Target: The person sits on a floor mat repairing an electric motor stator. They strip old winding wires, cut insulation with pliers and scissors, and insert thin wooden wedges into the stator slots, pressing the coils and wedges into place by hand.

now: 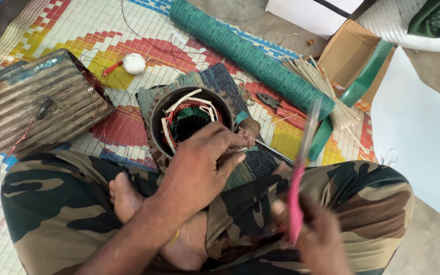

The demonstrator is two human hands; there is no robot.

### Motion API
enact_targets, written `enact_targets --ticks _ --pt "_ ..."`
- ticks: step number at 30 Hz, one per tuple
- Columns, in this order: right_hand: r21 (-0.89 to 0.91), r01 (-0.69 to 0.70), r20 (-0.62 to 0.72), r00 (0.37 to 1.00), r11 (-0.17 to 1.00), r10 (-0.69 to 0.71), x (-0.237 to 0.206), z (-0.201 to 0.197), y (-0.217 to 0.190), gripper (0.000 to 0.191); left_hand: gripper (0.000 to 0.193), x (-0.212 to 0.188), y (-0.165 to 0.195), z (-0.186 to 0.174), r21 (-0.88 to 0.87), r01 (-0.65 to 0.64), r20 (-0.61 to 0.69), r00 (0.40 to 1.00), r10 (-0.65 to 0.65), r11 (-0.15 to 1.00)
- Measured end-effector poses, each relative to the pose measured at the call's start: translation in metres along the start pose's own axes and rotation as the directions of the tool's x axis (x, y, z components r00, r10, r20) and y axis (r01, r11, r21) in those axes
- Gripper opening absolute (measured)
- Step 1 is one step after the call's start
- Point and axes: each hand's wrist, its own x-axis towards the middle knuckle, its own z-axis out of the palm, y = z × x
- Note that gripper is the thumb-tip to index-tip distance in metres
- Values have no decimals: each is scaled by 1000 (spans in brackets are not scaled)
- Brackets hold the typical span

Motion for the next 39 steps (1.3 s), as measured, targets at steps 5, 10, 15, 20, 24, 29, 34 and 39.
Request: enact_targets --ticks 5,10,15,20,24,29,34,39 --pt "-446 276 -64 939 851 -338 43 -52 -38 51 17 -3 7 -1 152 129 -140 984 -108 980" --pt "-494 242 -33 954 835 -297 107 -50 -60 48 27 -3 4 -8 89 382 -85 923 -375 920" --pt "-699 266 7 931 664 -366 154 -20 -50 43 26 0 5 -14 -104 574 6 817 -576 813" --pt "-850 233 45 926 473 -376 165 -19 -30 37 28 7 6 -27 -61 746 180 662 -728 664" --pt "-792 208 -49 916 574 -399 161 -25 -34 41 27 12 -2 -34 -64 770 273 626 -731 635" --pt "-693 204 -196 869 691 -454 150 -31 -42 48 27 20 -18 -36 -151 853 438 511 -740 499" --pt "-678 299 -89 873 671 -479 152 -31 -34 47 22 23 -25 -33 -200 889 501 453 -737 411" --pt "-870 236 75 932 433 -355 165 -11 -26 32 25 23 -22 -25 -285 906 423 411 -807 312"
